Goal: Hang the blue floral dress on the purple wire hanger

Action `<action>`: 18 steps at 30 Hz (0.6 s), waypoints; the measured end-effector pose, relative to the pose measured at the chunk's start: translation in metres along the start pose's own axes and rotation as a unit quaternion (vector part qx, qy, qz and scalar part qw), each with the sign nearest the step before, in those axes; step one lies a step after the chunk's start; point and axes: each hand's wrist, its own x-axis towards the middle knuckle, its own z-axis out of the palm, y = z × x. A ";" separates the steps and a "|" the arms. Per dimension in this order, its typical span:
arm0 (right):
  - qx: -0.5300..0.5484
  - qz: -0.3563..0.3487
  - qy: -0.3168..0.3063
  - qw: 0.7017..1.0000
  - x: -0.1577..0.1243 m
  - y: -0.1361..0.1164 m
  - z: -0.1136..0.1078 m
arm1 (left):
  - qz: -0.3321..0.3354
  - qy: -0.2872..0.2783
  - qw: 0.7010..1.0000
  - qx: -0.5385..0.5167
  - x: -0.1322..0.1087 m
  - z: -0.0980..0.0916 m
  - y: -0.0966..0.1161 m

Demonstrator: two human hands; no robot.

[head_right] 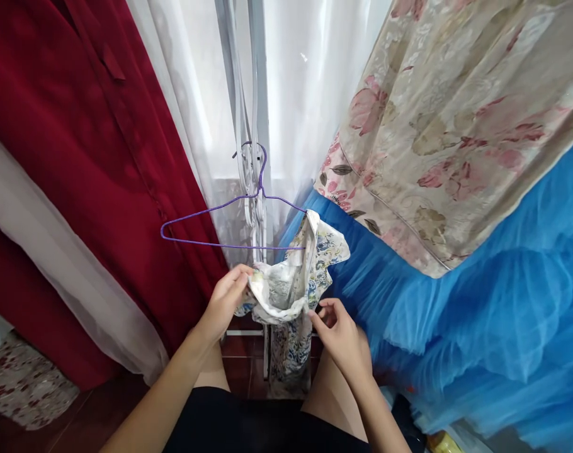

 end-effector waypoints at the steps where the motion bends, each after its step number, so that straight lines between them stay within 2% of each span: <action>1: -0.020 -0.041 -0.011 0.999 -0.003 -0.011 0.001 | 0.004 -0.041 0.999 0.020 -0.004 0.011 0.012; 3: -0.037 -0.121 -0.075 0.989 -0.007 -0.035 0.005 | 0.027 -0.113 0.991 0.061 -0.013 0.032 0.032; 5: -0.021 -0.164 -0.176 0.971 -0.010 -0.053 0.012 | 0.065 -0.166 0.978 0.112 -0.016 0.049 0.044; 8: 0.032 -0.131 -0.280 0.951 -0.013 -0.063 0.021 | 0.131 -0.171 0.949 0.231 -0.009 0.061 0.045; 9: 0.041 -0.107 -0.290 0.950 -0.015 -0.062 0.021 | 0.146 -0.171 0.938 0.264 -0.005 0.061 0.040; 11: 0.041 -0.069 -0.287 0.954 -0.021 -0.058 0.018 | 0.143 -0.220 0.921 0.288 0.002 0.057 0.022; 14: 0.016 -0.030 -0.284 0.958 -0.029 -0.052 0.004 | 0.070 -0.331 0.906 0.255 0.001 0.043 -0.019; 16: 0.003 0.001 -0.282 0.959 -0.031 -0.053 -0.007 | 0.024 -0.362 0.897 0.255 -0.007 0.032 -0.046; 18: 0.016 0.025 -0.310 0.950 -0.029 -0.058 -0.017 | -0.013 -0.389 0.880 0.272 -0.020 0.018 -0.065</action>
